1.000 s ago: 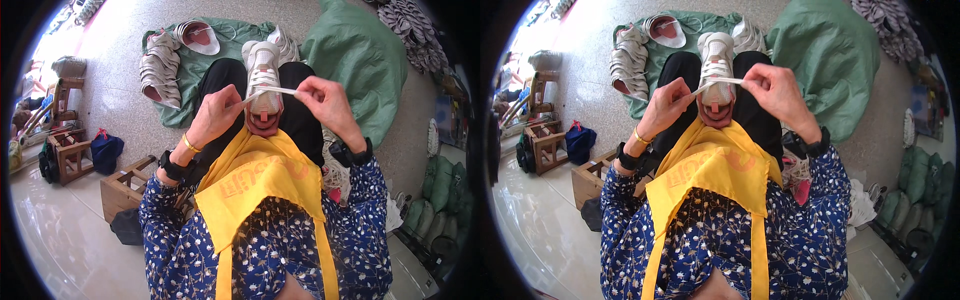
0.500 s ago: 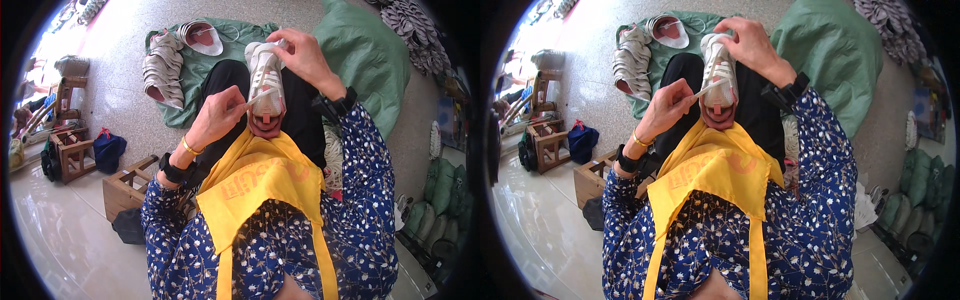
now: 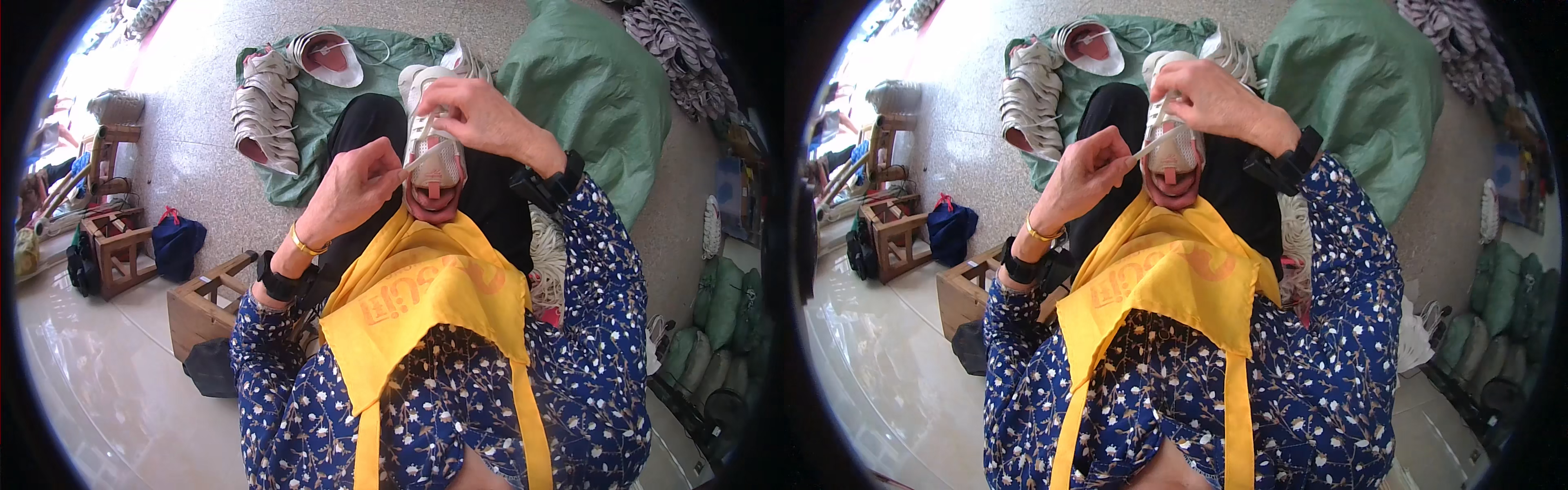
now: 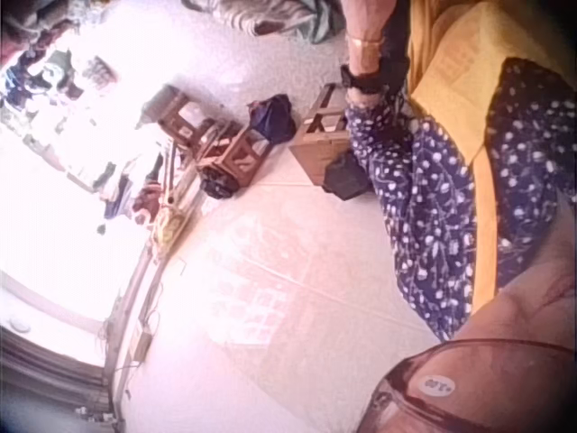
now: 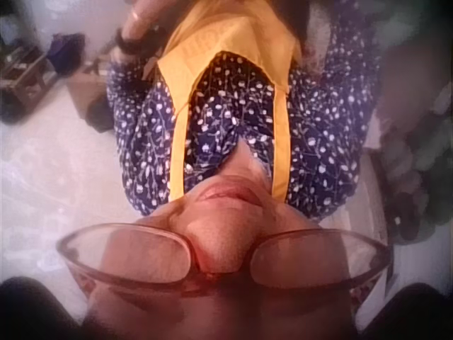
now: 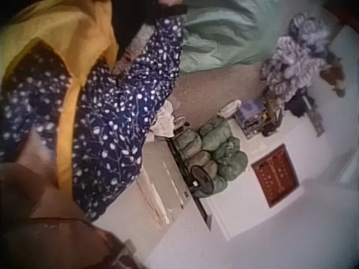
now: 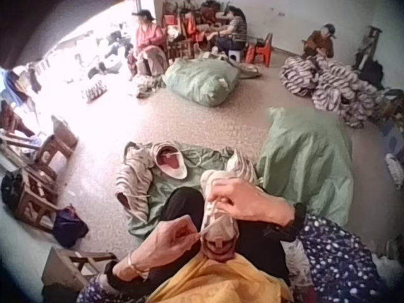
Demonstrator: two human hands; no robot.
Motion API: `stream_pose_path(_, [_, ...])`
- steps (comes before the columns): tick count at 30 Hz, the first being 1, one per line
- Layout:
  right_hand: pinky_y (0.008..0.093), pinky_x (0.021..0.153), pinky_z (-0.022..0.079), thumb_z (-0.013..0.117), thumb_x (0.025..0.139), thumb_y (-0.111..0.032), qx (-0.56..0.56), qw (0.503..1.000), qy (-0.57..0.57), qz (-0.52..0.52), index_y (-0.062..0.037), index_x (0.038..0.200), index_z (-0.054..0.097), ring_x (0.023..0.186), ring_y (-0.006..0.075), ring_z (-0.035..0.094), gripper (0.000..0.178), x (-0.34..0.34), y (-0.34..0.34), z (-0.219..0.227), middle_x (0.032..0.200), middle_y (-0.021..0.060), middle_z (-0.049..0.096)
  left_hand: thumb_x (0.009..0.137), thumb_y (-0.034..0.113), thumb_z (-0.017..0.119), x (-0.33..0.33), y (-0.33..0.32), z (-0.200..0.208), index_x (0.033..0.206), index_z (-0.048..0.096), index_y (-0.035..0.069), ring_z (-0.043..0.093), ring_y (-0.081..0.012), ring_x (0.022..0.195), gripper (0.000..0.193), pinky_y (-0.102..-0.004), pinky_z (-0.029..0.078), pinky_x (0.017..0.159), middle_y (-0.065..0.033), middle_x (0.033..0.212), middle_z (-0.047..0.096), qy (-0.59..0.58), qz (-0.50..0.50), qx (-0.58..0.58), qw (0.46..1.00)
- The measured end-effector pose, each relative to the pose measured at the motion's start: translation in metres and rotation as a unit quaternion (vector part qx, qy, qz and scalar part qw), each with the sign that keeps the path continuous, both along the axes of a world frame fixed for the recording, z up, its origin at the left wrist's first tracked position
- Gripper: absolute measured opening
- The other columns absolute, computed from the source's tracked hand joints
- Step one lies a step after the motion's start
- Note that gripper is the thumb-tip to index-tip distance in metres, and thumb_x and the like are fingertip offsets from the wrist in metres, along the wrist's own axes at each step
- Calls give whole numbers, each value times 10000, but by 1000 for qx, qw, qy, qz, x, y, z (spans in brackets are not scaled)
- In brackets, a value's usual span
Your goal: The person sits on the floor and threads white shoelaces through the eyelets of a white sneaker. They pull the laces tight and tie a knot to secure them. The person then picks up a second shoe and begins the same lacing process.
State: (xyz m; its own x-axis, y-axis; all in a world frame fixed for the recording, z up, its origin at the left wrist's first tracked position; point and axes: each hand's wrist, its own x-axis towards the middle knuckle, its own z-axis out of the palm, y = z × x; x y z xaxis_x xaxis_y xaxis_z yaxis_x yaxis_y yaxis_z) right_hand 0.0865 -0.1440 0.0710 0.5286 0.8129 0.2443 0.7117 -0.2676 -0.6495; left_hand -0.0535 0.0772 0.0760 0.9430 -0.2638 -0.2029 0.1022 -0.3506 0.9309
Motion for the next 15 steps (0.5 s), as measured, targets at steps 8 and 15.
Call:
stream_pose_path(8, [443,758,521,666,882,-52,-57,997,-50,36,1,961,597,854,373,645,118,-15,0,1,888,158,619,994,102,651,-5,1,-7,896,553,-5,504,-30,658,175,-225,410,563,20,725,556,-14,-1,8,1000])
stream_pose_path(15, [449,719,534,617,894,-60,-77,991,-106,10,0,952,595,857,371,661,86,-31,-21,5,916,169,636,990,97,650,-9,2,-12,904,554,-7,507,-29,655,166,-224,413,561,18,721,559,-9,11,-1,1000])
